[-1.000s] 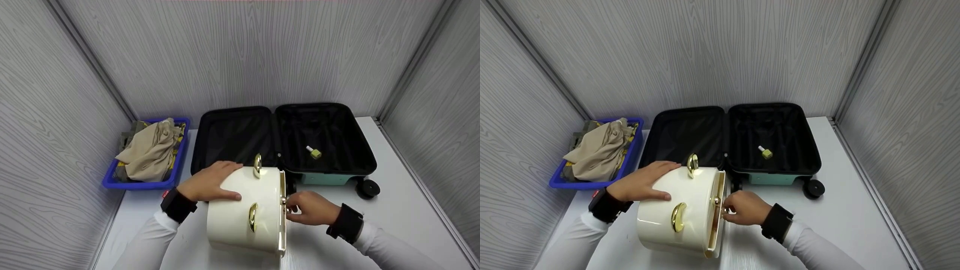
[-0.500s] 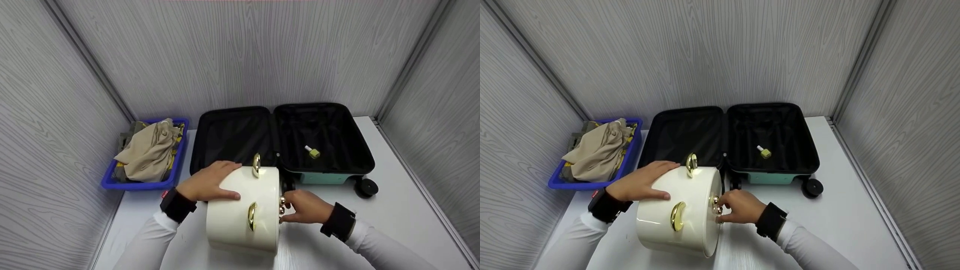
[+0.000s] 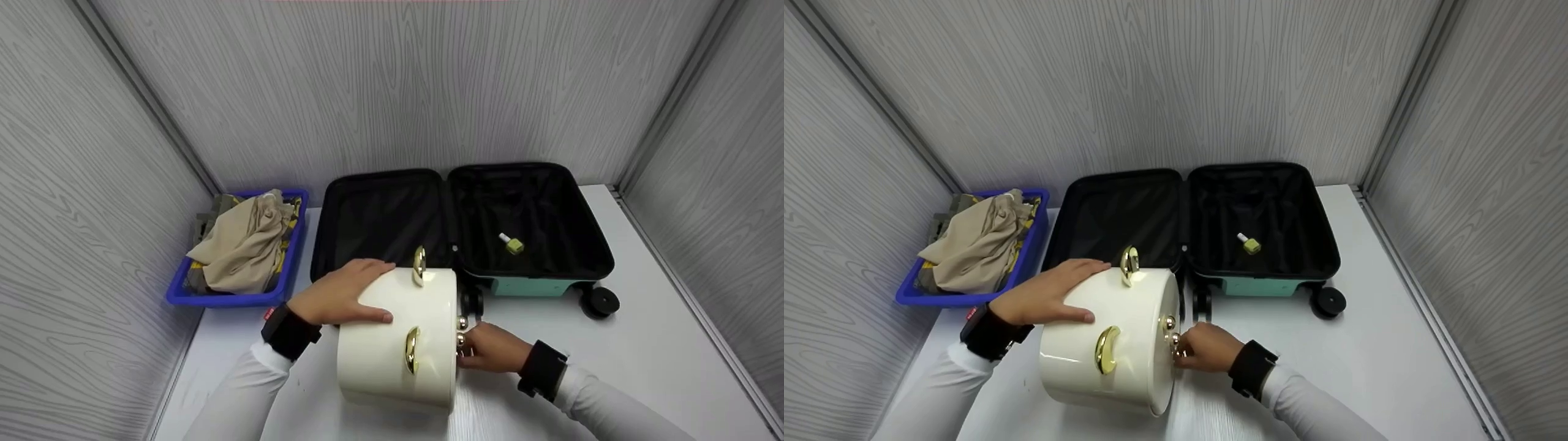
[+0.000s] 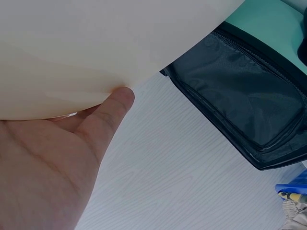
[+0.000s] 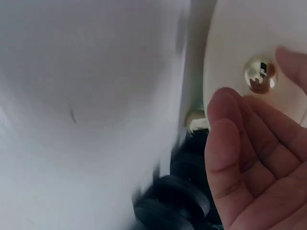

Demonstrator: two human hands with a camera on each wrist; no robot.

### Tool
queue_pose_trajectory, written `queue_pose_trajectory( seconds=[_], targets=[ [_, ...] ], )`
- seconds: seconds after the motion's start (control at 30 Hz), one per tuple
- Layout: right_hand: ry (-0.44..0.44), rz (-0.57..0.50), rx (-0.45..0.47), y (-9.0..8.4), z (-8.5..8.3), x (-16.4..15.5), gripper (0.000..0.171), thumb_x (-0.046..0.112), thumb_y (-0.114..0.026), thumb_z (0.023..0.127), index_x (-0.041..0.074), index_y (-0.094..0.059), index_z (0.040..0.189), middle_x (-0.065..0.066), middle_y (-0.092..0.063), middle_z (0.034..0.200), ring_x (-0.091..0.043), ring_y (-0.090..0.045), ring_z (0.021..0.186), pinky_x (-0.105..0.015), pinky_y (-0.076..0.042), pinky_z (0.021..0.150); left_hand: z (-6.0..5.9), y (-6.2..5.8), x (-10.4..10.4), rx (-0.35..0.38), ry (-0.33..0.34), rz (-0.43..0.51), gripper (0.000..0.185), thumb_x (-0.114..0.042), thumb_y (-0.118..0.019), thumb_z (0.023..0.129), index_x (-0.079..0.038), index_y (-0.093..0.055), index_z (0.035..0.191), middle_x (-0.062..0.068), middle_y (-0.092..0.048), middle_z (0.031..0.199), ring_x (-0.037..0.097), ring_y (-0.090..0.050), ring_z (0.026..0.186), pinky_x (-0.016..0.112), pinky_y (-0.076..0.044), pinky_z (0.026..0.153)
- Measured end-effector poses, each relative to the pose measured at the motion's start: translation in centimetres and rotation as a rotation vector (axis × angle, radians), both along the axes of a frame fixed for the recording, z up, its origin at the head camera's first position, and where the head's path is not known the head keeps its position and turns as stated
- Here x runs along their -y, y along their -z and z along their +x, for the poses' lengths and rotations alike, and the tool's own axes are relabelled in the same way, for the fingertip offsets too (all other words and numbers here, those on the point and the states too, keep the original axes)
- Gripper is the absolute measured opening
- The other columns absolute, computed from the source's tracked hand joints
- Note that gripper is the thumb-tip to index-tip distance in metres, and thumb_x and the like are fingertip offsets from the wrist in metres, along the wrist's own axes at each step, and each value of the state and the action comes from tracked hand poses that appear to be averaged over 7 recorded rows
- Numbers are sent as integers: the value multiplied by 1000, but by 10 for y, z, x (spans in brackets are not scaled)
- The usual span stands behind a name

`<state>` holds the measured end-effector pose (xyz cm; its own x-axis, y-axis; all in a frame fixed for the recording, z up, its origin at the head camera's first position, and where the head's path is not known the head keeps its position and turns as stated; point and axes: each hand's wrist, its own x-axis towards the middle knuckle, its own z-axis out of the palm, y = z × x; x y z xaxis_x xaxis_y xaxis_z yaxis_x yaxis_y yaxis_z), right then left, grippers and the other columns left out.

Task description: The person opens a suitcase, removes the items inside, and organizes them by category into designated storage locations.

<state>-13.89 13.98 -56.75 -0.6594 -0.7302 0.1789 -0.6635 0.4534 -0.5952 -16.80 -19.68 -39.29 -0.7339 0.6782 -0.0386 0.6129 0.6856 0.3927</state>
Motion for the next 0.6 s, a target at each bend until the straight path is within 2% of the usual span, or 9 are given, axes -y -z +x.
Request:
queue_pose_trajectory(
  seconds=[0.2, 0.3, 0.4, 0.6],
  targets=[
    [-4, -29, -38, 8, 1, -2, 24, 25, -79, 101, 13, -76, 81, 4, -69, 67, 7, -50, 61, -13, -42, 58, -1, -2, 1, -3, -4, -8, 100, -67, -80, 89, -14, -45, 166, 13, -49, 167, 34, -43, 157, 56, -40, 126],
    [-1, -35, -54, 10, 3, -5, 23, 26, -78, 101, 14, -77, 83, 4, -68, 65, 8, -48, 60, -12, -40, 57, -1, -3, 1, 3, -1, -6, 100, -67, -80, 89, -14, -45, 166, 13, -49, 167, 34, -44, 157, 56, -41, 126],
    [-3, -31, -37, 9, 5, -7, 20, 27, -78, 102, 15, -79, 87, 5, -66, 63, 11, -45, 59, -10, -39, 57, 0, -2, 0, 7, 5, -7, 100, -66, -80, 89, -14, -45, 166, 13, -49, 167, 34, -44, 157, 56, -41, 126],
    [-7, -45, -30, 7, 10, -7, 21, 24, -79, 101, 14, -78, 83, 6, -60, 57, 13, -40, 55, -9, -35, 55, 0, -2, -1, 24, 18, -22, 100, -65, -81, 89, -15, -43, 168, 13, -47, 169, 34, -41, 158, 56, -40, 127]
  ],
)
